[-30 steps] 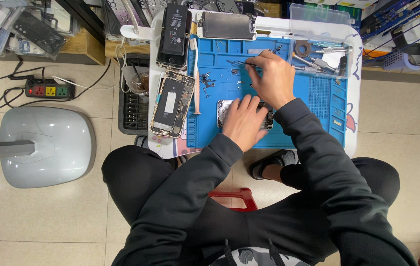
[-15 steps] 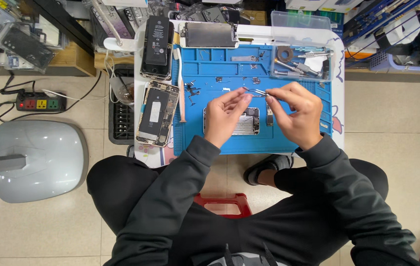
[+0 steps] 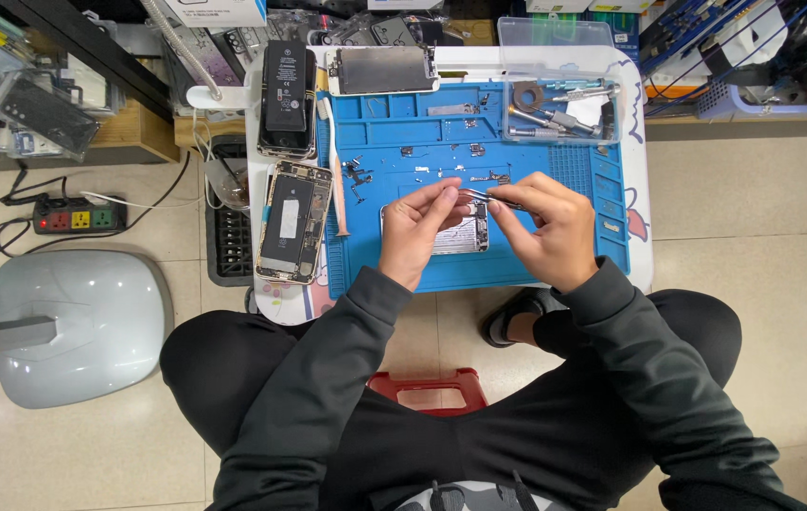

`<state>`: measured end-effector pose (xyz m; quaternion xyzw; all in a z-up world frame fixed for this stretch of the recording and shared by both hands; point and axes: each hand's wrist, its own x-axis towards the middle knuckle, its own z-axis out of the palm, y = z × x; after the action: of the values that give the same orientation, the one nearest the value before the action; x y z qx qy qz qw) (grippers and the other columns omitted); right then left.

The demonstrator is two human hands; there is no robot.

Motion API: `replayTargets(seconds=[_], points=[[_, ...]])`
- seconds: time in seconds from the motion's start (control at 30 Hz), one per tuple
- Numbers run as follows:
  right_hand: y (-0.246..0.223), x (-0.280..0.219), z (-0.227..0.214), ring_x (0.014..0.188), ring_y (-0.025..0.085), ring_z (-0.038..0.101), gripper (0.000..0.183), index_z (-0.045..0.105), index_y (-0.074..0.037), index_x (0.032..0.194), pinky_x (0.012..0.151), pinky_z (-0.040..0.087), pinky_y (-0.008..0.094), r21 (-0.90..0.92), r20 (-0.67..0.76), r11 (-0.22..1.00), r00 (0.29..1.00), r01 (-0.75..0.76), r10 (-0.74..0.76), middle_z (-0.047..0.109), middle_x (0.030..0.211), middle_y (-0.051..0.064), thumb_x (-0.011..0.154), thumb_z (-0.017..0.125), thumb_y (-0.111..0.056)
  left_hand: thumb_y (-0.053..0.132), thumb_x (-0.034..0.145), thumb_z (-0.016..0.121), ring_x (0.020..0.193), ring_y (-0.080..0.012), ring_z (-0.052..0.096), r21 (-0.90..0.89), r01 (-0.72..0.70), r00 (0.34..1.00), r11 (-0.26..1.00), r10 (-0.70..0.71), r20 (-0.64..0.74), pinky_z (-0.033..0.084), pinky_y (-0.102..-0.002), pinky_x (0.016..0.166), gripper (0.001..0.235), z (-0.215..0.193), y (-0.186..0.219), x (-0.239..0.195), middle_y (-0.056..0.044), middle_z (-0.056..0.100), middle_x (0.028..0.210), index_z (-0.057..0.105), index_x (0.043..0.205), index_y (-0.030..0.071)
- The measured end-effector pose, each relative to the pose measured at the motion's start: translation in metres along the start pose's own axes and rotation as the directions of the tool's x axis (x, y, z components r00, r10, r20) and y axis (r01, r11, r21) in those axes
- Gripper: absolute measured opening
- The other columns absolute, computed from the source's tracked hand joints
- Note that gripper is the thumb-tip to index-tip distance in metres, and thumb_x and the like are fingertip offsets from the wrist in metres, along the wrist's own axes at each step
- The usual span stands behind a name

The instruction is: The person sits cross-legged on a stool and uses tweezers to manipulate small components on a disassembled smartphone motherboard placed on a blue work mat. They carefully pick up and position tiny parts, occasionally using a small metal tool to assist with the assembly.

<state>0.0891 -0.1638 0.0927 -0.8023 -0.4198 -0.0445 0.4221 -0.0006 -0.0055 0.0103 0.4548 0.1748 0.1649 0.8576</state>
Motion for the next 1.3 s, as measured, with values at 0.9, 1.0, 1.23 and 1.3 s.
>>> replayTargets(seconds=[0.9, 1.0, 1.23, 1.3], points=[[0.038, -0.019, 0.004, 0.049, 0.011, 0.043, 0.009, 0.083, -0.010, 0.104, 0.044, 0.034, 0.026, 0.261, -0.019, 0.954, 0.988, -0.145, 0.156, 0.070, 0.074, 0.005, 0.099, 0.076, -0.008, 0.018, 0.101, 0.076, 0.095, -0.0198, 0.080, 0.017, 0.067, 0.997, 0.998, -0.067, 0.039, 0.066, -0.027, 0.086, 0.030, 0.009, -0.016, 0.003, -0.021, 0.080, 0.108, 0.075, 0.126, 0.001], [0.036, -0.017, -0.001, 0.050, 0.011, 0.042, 0.009, 0.083, -0.011, 0.103, 0.044, 0.034, 0.026, 0.261, -0.029, 0.952, 0.985, -0.158, 0.171, 0.070, 0.073, 0.004, 0.098, 0.077, -0.008, 0.018, 0.101, 0.076, 0.095, -0.0211, 0.080, 0.015, 0.067, 0.997, 0.998, -0.067, 0.047, 0.066, -0.029, 0.086, 0.029, 0.009, -0.018, 0.005, -0.022, 0.080, 0.108, 0.075, 0.124, 0.001], [0.030, -0.016, -0.009, 0.049, 0.014, 0.042, 0.009, 0.083, -0.010, 0.104, 0.044, 0.036, 0.026, 0.170, -0.065, 0.985, 0.997, -0.040, 0.052, 0.072, 0.076, 0.003, 0.096, 0.079, -0.007, 0.018, 0.099, 0.078, 0.094, -0.0229, 0.080, 0.010, 0.050, 0.997, 0.999, -0.051, 0.057, 0.067, -0.031, 0.085, 0.030, 0.014, -0.015, 0.002, -0.021, 0.080, 0.104, 0.075, 0.122, -0.001], [0.028, -0.016, -0.009, 0.048, 0.015, 0.043, 0.009, 0.085, -0.010, 0.104, 0.043, 0.038, 0.027, 0.061, -0.087, 0.997, 0.996, 0.040, -0.035, 0.073, 0.079, 0.002, 0.096, 0.080, -0.009, 0.018, 0.099, 0.079, 0.094, -0.0229, 0.080, 0.020, 0.031, 0.998, 0.999, -0.032, 0.063, 0.067, -0.031, 0.085, 0.029, 0.014, -0.015, 0.001, -0.020, 0.080, 0.103, 0.076, 0.121, -0.001]])
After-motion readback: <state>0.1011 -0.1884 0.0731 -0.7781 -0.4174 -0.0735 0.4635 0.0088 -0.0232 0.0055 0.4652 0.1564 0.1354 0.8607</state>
